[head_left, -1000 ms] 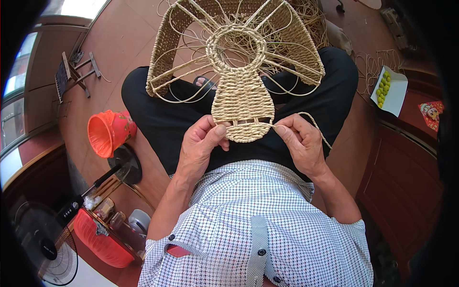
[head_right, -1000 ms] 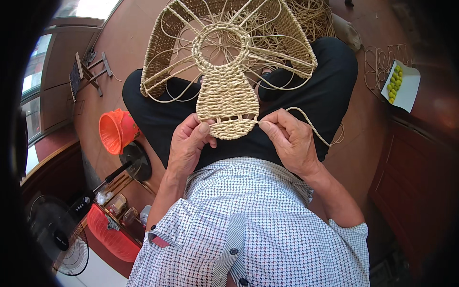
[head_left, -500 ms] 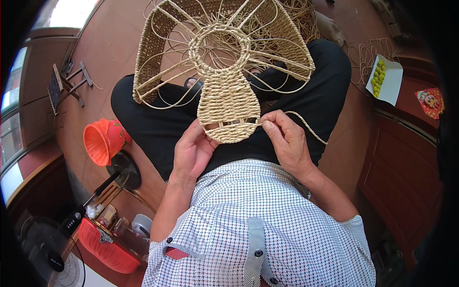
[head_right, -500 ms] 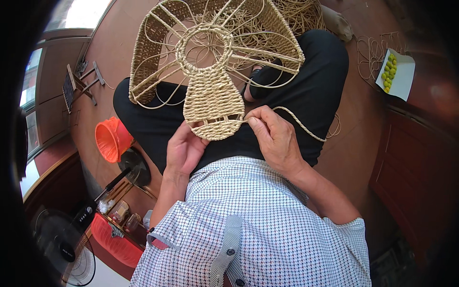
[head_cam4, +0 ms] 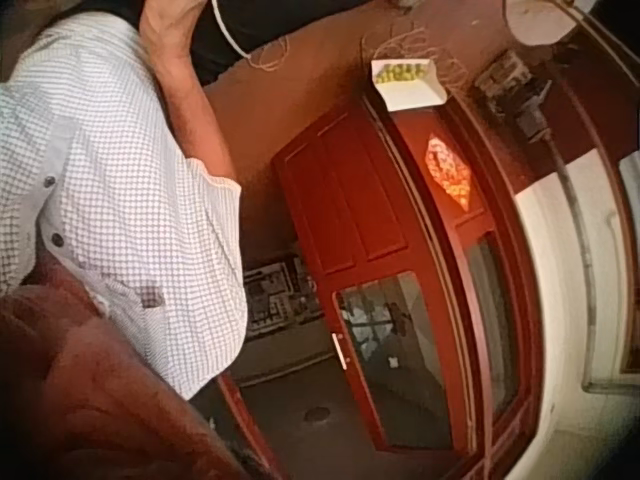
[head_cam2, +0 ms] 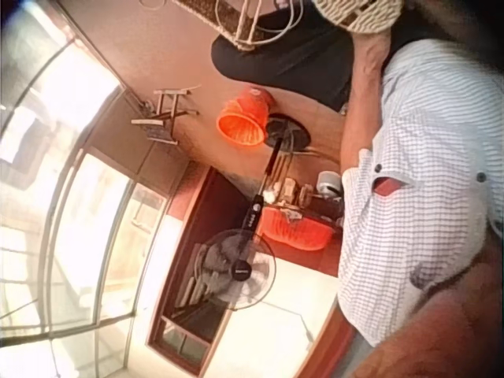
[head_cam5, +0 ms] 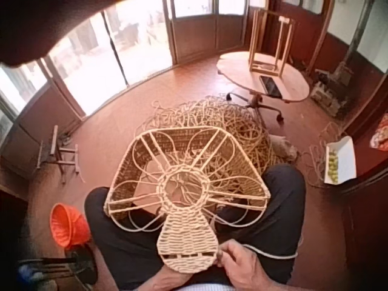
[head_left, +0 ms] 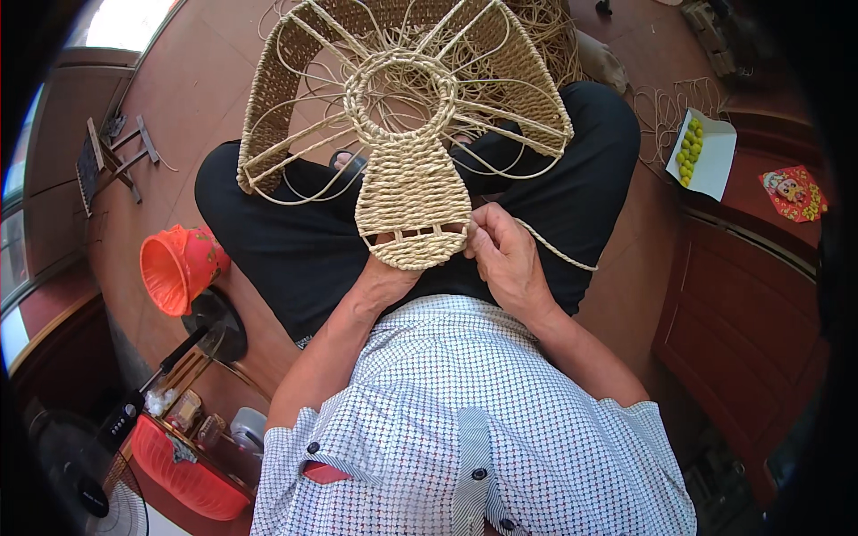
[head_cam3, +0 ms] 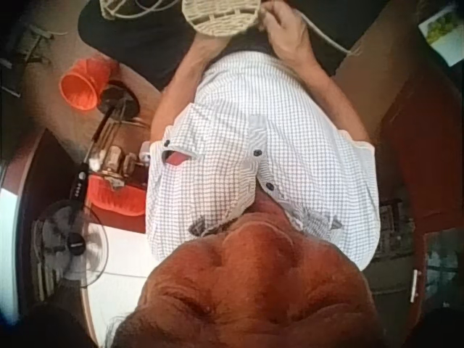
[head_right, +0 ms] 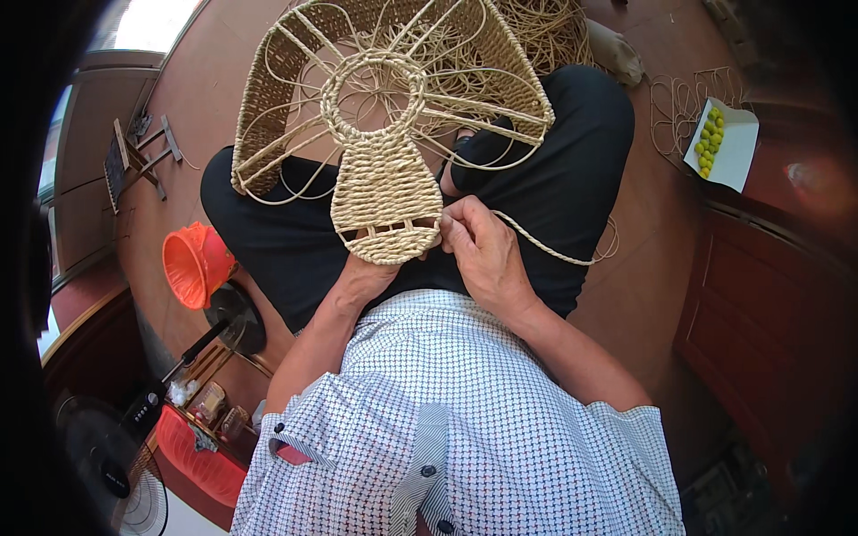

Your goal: Weaving a basket using wicker or straw material.

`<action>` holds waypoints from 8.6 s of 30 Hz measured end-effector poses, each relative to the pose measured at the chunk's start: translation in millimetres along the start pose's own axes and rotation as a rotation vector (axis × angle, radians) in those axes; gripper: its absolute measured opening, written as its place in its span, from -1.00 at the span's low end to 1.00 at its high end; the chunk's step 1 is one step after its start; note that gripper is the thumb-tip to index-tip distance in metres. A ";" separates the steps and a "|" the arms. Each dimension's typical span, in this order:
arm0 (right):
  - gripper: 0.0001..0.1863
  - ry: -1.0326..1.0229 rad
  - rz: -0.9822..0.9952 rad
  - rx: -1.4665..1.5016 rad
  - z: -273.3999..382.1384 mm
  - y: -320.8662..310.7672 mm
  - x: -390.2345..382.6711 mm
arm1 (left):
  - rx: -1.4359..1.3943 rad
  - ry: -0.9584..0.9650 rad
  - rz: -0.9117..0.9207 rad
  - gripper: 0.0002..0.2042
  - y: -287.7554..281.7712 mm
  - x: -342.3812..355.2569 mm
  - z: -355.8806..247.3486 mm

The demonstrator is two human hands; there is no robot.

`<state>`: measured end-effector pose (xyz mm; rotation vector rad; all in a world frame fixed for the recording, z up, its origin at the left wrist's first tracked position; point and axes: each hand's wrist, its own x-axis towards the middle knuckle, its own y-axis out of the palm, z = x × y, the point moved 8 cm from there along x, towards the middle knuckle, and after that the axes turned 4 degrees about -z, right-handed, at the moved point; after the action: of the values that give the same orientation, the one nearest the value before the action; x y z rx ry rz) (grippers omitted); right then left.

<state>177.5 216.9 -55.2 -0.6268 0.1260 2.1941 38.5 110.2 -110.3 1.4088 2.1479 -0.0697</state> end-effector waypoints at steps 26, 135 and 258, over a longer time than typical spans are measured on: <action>-0.78 -0.076 -0.046 0.210 40.3 -8.2 -11.9 | -0.703 -0.154 0.206 -0.50 5.4 -1.9 -11.4; -0.83 -0.475 0.015 -0.406 99.2 2.0 -6.3 | -0.604 0.034 0.131 -0.45 -2.6 6.1 -38.1; -0.83 -0.783 0.054 -0.752 127.2 0.0 -22.0 | -0.697 -0.084 -0.178 -0.24 1.7 -52.3 -92.1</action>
<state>139.0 239.0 66.0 -0.0959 -1.1302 2.3510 15.8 98.9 -7.4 0.7949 1.9400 0.4965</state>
